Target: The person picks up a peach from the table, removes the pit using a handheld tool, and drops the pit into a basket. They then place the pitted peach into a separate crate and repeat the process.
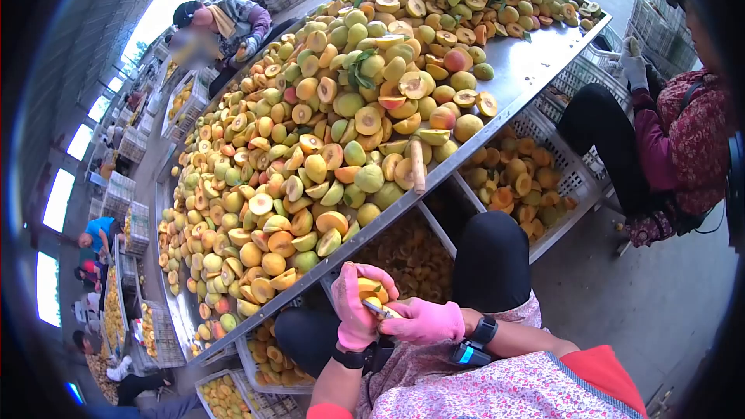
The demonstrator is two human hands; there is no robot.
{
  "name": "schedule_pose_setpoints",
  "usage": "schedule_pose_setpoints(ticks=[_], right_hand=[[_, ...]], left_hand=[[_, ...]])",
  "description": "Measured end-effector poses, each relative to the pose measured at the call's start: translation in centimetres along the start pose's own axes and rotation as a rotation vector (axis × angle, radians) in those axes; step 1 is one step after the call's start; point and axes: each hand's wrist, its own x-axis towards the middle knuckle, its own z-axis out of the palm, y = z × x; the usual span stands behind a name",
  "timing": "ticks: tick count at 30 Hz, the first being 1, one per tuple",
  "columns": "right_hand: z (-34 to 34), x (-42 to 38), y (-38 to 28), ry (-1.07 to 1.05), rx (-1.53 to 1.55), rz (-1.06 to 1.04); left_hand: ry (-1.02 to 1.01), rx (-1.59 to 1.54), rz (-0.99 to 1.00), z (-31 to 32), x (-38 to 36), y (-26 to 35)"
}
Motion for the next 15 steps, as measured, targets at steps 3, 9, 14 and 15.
schedule_pose_setpoints(ticks=[3,9,14,15], right_hand=[[0.6,0.1,0.9,0.178,-0.354,-0.383],[1.3,-2.0,-1.0,0.334,-0.686,-0.308],[0.1,-1.6,0.5,0.530,-0.978,-0.422],[0.4,-1.6,0.3,0.600,-0.848,-0.465]], left_hand=[[0.258,-0.679,-0.460,1.5,0.7,1.3],[0.192,-0.742,-0.413,-1.6,1.4,0.0],[0.099,-0.900,-0.309,-2.8,0.6,-1.5],[0.103,-0.909,-0.325,-2.9,0.2,-1.7]])
